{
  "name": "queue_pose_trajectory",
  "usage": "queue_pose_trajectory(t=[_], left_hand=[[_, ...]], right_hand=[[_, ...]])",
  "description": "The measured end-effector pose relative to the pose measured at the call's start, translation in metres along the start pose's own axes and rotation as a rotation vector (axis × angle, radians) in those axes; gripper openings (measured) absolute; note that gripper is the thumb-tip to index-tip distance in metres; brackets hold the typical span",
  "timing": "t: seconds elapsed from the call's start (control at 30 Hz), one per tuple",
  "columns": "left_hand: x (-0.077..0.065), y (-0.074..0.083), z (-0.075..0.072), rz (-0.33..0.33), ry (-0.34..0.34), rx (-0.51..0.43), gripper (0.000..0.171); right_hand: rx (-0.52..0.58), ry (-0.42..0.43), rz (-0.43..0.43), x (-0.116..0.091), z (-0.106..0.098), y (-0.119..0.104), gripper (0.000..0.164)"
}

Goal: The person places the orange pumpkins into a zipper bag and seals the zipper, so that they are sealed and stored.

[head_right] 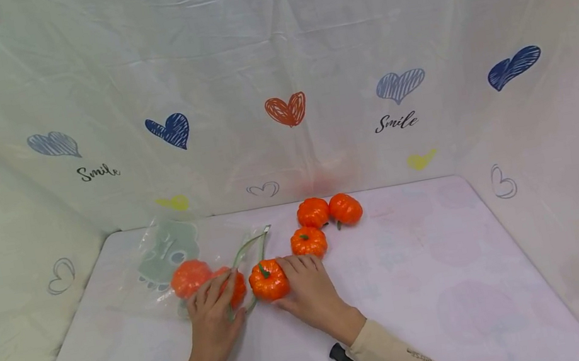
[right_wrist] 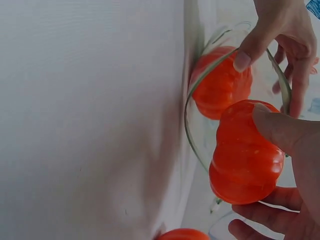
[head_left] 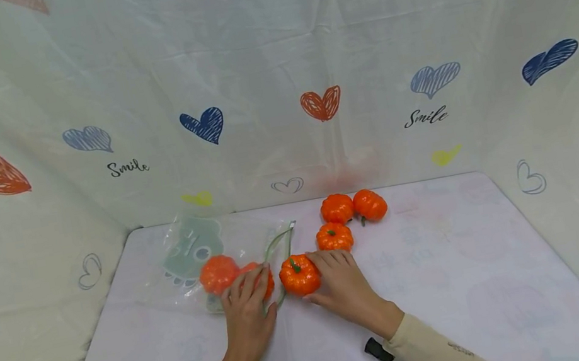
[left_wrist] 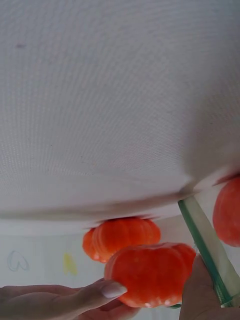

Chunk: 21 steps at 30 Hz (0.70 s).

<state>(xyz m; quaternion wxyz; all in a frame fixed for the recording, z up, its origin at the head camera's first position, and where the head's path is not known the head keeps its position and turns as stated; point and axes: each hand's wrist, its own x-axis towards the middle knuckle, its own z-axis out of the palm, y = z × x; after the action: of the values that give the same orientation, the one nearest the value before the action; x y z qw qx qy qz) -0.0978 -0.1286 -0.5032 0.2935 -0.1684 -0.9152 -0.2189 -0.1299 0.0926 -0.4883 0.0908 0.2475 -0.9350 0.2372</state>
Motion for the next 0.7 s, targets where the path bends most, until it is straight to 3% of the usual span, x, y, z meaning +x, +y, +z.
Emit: queue_pose_trajectory(t=[0.7], left_hand=[[0.0,-0.005,0.001,0.045,0.058,-0.025,0.086]], right_hand=[[-0.029,-0.043,-0.031,0.023,0.024,-0.016,0.079]])
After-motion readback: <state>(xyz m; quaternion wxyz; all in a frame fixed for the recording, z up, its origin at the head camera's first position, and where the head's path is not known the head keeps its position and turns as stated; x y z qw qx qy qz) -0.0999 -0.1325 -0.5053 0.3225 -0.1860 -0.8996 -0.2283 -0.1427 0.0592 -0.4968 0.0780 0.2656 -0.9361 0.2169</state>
